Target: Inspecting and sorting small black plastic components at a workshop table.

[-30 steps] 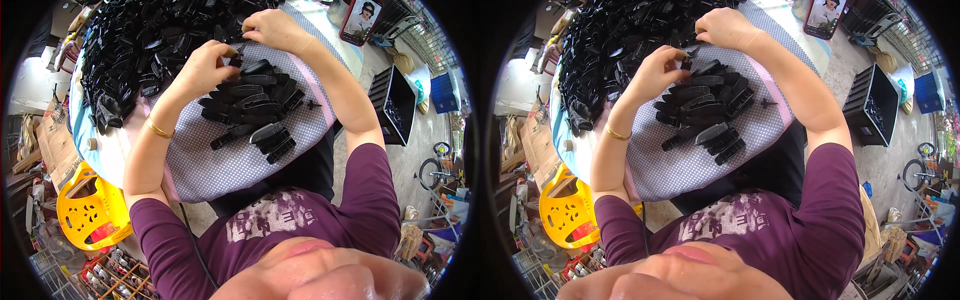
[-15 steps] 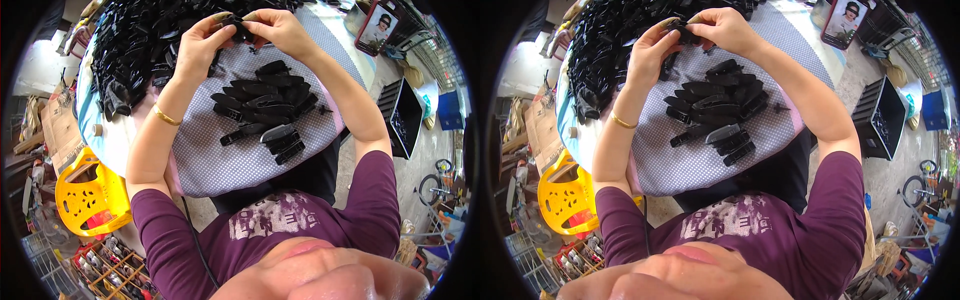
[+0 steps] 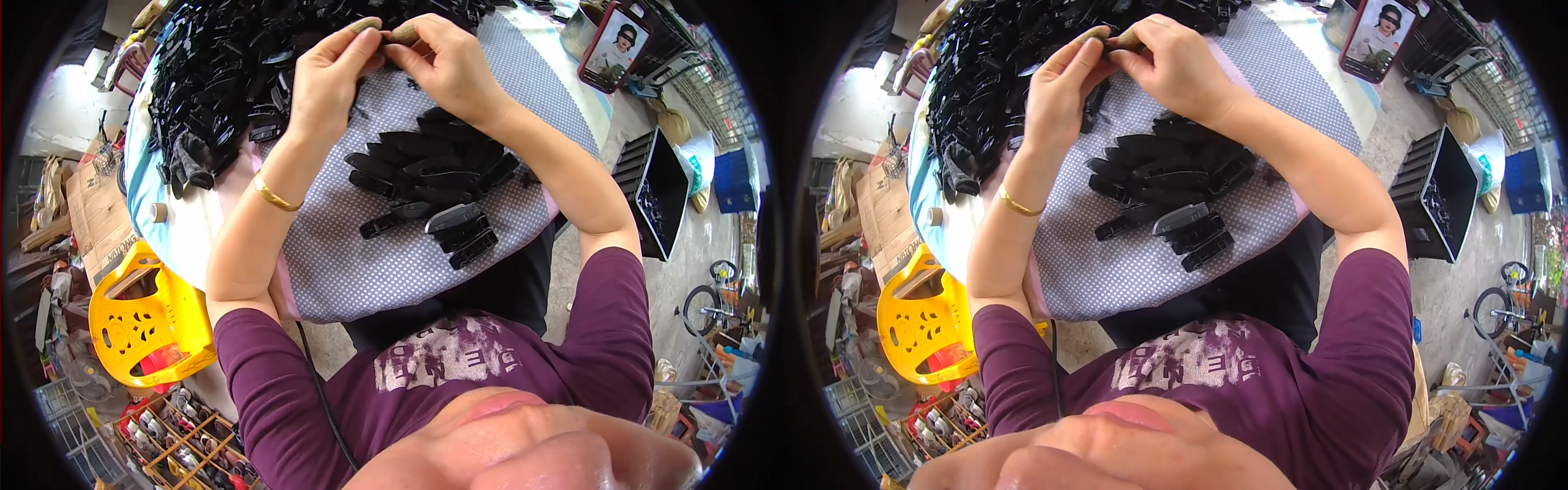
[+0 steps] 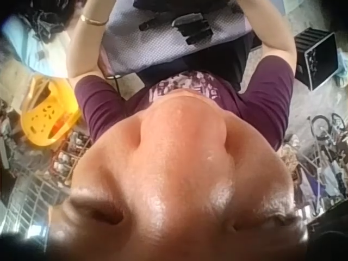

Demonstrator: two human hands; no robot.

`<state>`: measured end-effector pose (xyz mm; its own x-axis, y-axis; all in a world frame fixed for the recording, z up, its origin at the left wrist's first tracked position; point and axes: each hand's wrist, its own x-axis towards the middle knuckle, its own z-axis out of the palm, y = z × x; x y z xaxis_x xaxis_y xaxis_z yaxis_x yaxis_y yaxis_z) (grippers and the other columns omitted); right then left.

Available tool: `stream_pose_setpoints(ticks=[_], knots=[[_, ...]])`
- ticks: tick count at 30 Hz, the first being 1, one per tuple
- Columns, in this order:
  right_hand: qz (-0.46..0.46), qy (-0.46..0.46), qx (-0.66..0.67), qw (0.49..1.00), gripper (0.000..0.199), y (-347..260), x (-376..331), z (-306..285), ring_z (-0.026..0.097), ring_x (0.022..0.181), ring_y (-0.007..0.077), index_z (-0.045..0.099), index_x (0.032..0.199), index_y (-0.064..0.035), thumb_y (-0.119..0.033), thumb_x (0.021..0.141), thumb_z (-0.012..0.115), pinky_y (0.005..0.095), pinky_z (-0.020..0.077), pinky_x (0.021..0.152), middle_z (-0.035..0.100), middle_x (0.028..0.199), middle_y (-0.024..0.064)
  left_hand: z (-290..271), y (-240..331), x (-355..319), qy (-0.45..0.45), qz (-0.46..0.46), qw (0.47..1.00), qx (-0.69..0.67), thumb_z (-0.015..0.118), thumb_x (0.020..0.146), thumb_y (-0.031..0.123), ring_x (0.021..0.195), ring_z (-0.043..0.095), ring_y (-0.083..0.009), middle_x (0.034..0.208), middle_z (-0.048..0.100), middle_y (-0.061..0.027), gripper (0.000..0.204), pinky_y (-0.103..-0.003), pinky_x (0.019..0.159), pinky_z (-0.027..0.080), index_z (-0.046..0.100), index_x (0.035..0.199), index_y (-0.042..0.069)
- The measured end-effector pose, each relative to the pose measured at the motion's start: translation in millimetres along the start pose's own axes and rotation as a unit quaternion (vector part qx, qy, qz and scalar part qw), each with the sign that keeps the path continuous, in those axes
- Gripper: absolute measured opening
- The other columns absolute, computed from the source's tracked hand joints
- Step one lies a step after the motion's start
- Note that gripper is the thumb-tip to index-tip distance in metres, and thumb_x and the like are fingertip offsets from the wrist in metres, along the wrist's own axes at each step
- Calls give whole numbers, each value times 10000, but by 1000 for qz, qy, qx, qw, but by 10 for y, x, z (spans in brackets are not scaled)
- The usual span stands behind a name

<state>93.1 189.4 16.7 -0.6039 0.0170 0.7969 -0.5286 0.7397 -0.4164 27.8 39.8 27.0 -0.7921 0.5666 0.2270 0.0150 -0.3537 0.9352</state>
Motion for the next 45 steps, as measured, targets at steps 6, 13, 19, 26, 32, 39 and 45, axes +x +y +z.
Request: stream_pose_setpoints(ticks=[6,13,19,26,32,39,45], knots=[[202,-162,147,955,335,-50,38,-107,620,743,122,620,1054,8,-253,848,654,238,497,659,660,814,50,-90,94,14,-65,48,996,34,587,887,116,927,592,-117,1008,657,-76,237,-233,871,445,629,1088,-3],[122,-149,39,980,302,-170,-19,-97,629,723,119,659,1003,2,-241,825,674,233,496,656,660,768,88,-118,91,15,-84,51,994,43,609,873,121,954,582,-114,1022,658,-75,234,-225,875,432,647,1065,-6],[96,-186,74,975,320,70,102,-133,647,677,200,669,984,-37,-299,801,687,287,495,627,662,776,125,-67,145,-4,-40,95,976,189,622,866,119,842,610,-97,971,670,-56,248,-194,763,469,639,1074,-14],[130,-237,9,963,284,604,144,-592,601,744,130,633,1022,-15,-187,799,677,257,493,681,654,865,58,73,205,-181,-228,66,860,451,730,753,195,618,585,-115,755,666,-120,355,-245,587,476,638,1067,58],[85,-343,-150,923,294,474,64,-377,639,816,272,665,931,-24,-219,713,695,323,509,766,664,875,132,121,133,-124,-198,-49,897,393,658,813,207,570,554,-83,657,610,-61,219,-242,534,473,685,948,37],[133,-343,-117,923,276,569,113,-471,587,734,187,643,931,-20,-114,672,620,293,487,665,615,804,96,102,-207,385,-62,170,639,748,635,805,236,716,645,-332,757,657,-167,230,-381,677,524,676,779,10],[170,-190,93,962,304,602,148,-436,612,779,121,594,1024,30,-80,754,681,259,496,685,648,844,85,181,-206,411,-117,71,686,715,557,839,212,888,622,-343,911,650,-181,281,-418,787,494,598,1072,61]])
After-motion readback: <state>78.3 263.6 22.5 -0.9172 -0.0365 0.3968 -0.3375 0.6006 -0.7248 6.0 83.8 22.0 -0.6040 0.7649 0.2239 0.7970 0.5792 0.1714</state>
